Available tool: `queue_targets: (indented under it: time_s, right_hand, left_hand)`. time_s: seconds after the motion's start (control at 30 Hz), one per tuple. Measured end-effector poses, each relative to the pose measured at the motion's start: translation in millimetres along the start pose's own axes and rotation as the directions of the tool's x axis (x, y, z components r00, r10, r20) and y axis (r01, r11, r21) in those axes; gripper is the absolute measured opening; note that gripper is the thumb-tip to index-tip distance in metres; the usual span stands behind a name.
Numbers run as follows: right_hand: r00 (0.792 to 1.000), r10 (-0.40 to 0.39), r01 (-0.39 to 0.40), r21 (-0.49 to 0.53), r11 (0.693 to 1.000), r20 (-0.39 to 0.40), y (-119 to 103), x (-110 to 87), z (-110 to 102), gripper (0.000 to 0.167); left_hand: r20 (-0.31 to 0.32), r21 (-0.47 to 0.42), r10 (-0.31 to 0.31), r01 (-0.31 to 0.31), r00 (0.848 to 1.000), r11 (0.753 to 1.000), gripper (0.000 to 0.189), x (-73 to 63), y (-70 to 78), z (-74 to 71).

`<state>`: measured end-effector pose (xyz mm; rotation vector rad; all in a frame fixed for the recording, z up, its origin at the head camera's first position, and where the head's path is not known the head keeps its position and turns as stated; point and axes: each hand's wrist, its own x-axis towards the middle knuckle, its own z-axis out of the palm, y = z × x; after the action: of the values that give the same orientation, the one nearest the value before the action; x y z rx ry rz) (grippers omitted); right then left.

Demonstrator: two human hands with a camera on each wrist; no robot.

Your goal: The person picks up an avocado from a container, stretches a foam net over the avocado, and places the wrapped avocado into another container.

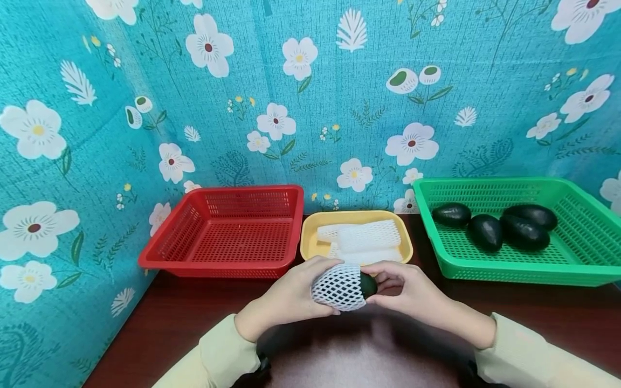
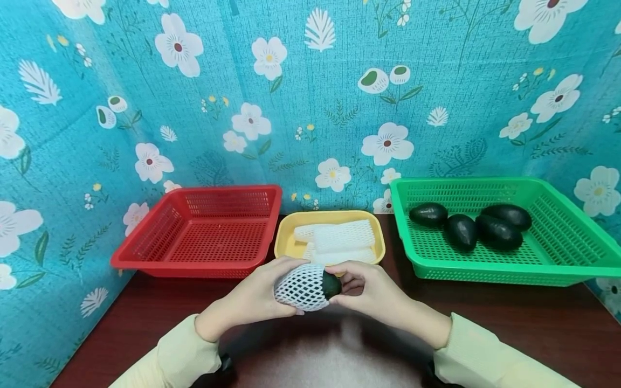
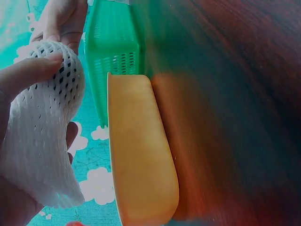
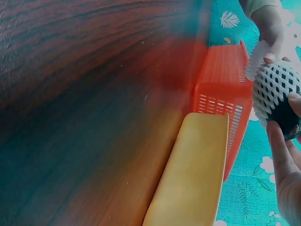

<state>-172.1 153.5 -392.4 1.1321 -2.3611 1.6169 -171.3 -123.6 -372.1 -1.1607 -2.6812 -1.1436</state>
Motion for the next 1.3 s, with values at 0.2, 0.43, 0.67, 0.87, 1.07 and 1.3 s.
queue_targets:
  time_s: [0.2, 0.43, 0.67, 0.87, 1.07, 1.3]
  right_hand:
    - [1.000, -0.012, 0.012, -0.011, 1.000, -0.022, 0.4, 2.6, 3.9, 0.046]
    - [0.999, 0.041, -0.041, -0.022, 0.999, -0.017, -1.1, 3.3, 2.8, 0.045]
    - [1.000, 0.022, -0.022, 0.012, 1.000, 0.002, 0.0, 3.7, -3.9, 0.047]
    - [0.998, 0.062, -0.062, 0.010, 0.998, -0.013, -5.3, 0.7, -11.5, 0.044]
    - [0.989, 0.139, -0.137, 0.038, 0.990, -0.053, -7.5, -1.2, -12.7, 0.039]
    - [0.993, 0.072, -0.069, 0.037, 0.997, -0.092, -7.0, -0.9, -12.0, 0.038]
  left_hand:
    - [0.008, -0.014, 0.024, -0.024, 1.000, 1.000, 0.084, 3.6, -0.8, 3.9]
    - [0.039, -0.001, -0.009, 0.009, 0.999, 1.000, 0.094, 3.2, -1.7, 1.4]
    - [0.003, -0.012, -0.008, 0.008, 1.000, 1.000, 0.094, 3.2, -2.3, -0.4]
    - [-0.124, -0.093, -0.023, 0.011, 0.992, 0.996, 0.083, -1.1, -3.4, 0.5]
    - [-0.177, -0.122, -0.026, 0.004, 0.984, 0.993, 0.075, -3.3, -5.0, 0.7]
    - [-0.155, -0.195, -0.053, 0.022, 0.987, 0.981, 0.078, -3.1, -4.9, 0.8]
